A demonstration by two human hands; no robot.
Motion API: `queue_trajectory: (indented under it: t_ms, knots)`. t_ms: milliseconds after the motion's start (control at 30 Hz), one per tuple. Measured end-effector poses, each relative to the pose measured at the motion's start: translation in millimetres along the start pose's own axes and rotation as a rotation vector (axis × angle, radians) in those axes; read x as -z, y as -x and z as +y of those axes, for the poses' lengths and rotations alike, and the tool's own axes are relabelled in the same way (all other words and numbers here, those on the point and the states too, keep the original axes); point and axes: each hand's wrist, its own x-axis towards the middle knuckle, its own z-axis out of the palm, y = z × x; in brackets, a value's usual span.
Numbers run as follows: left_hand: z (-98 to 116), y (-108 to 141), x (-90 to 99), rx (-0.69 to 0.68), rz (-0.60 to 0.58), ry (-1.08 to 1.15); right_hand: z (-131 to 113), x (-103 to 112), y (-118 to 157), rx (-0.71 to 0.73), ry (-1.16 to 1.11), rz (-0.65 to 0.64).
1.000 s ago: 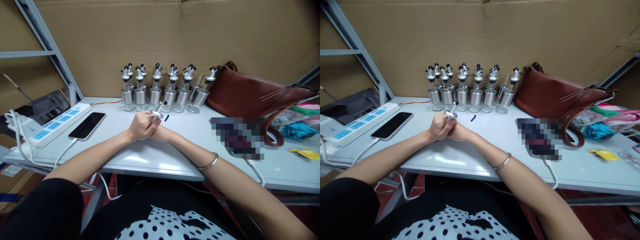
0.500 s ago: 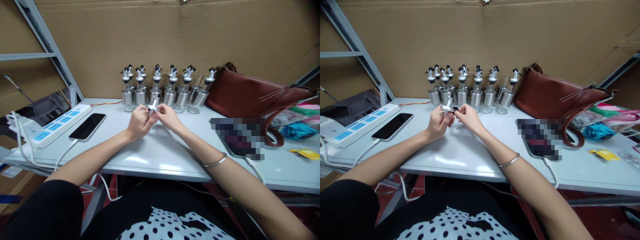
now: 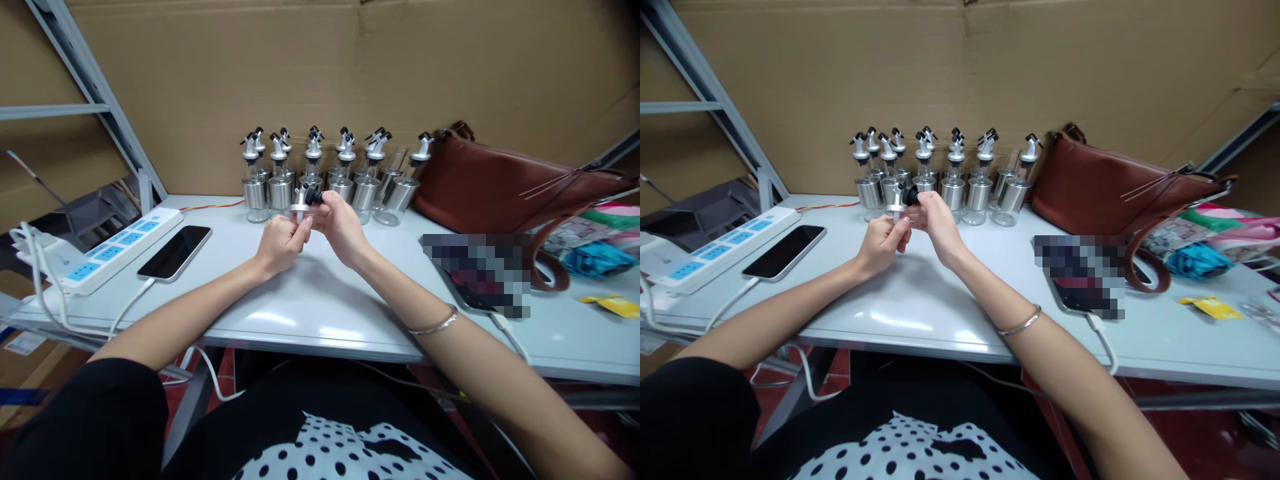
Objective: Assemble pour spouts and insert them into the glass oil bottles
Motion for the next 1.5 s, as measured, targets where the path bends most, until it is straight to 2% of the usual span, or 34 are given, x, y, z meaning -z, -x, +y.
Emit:
queue_trajectory:
  t_ms: [167,467,667,767,867,967,1033,1133,1333,1433,1500]
  knots:
    - [0,1,-0.4,0.101,-0.028,0.071,-1,2,-2,0.065,-0.028,0.121]
    - [-1,1,-3.3,0.249,-0.086,0.172,-2,0,2,0.241,0.092,0.116]
    - [1,1,-3.8,0.246,-0.132,0.115,-1,1,4,0.332,0.208,0.065]
    - [1,2,-4.0,0.217,-0.185,0.029,0,2,4,0.366,0.238,0.046]
    - [-1,3,-6.3,0.127,-0.325,-0.127,3,2,7,0.401,0.314,0.000]
    - [-6,6,-11.8,0.002,-0.494,-0.315,6,1,13,0.433,0.513,-0.090]
    - [-9,7,-15.4,-0.091,-0.542,-0.363,8,-1,15,0.450,0.644,-0.173]
    - [-12,7,-17.5,-0.141,-0.549,-0.336,11,-1,15,0.453,0.710,-0.207]
    - [-9,3,-10.9,-0.052,-0.533,-0.214,17,9,2,0.379,0.809,-0.185]
    - [-4,2,-8.1,-0.028,-0.467,-0.098,18,13,-3,0.319,0.743,-0.086]
    - [-1,2,-7.3,-0.039,-0.359,-0.009,17,14,-6,0.299,0.639,0.009]
